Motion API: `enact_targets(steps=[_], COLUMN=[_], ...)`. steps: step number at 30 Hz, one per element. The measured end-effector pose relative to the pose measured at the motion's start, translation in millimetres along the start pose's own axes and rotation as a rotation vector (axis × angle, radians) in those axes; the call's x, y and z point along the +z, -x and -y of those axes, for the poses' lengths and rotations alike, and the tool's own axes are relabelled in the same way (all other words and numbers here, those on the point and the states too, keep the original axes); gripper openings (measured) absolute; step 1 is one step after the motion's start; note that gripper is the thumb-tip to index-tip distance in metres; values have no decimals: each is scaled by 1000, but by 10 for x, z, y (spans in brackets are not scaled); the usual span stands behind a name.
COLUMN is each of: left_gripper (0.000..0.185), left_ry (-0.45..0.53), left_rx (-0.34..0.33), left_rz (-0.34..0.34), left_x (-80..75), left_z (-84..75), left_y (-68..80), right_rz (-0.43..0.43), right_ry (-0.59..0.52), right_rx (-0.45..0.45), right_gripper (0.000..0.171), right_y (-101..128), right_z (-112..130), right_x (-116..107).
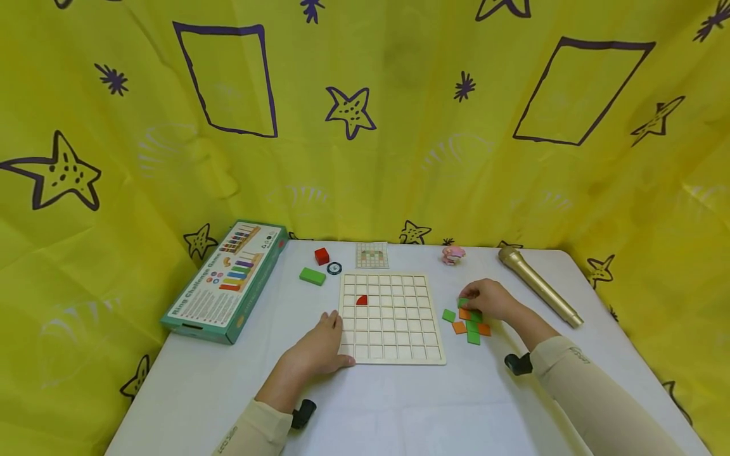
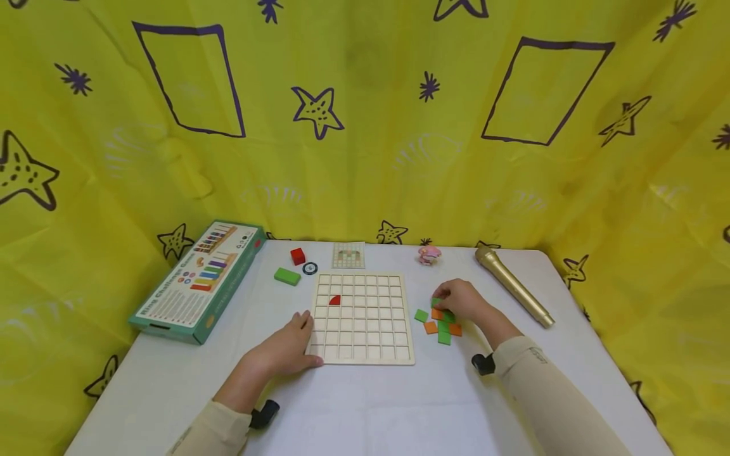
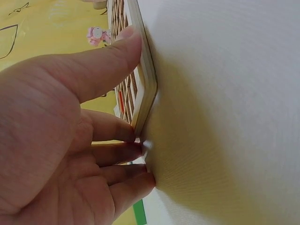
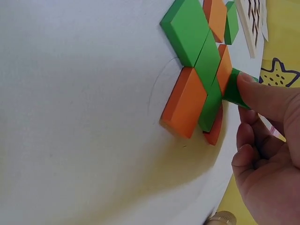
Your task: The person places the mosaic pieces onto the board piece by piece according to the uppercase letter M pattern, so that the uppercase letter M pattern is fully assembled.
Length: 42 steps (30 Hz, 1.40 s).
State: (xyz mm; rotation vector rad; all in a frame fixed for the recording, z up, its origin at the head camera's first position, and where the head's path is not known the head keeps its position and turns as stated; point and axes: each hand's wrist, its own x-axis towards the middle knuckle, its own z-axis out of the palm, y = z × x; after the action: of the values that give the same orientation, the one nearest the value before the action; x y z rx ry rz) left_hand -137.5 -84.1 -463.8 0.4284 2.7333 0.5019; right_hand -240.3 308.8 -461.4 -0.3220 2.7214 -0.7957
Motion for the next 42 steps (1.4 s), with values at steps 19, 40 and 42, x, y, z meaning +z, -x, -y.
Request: enact_targets(steps=[19,40,42], left_gripper=[93,93,94], left_ry=[11,5,4], left_rx=[-13,-23,-26], left_rz=[-8,-1,-1], left_x=[-28,-3,6], left_z=[-9,-23,-16], left_y=[14,0,-3], right_rz=[-54,-7,-5], right_ry=[-63,-164,-174], right_rx=[-57,-123,-124], right_gripper=[21,23,23], right_y=[-167,-383,-396], right_z=[341,635,665], right_x=[15,161,183])
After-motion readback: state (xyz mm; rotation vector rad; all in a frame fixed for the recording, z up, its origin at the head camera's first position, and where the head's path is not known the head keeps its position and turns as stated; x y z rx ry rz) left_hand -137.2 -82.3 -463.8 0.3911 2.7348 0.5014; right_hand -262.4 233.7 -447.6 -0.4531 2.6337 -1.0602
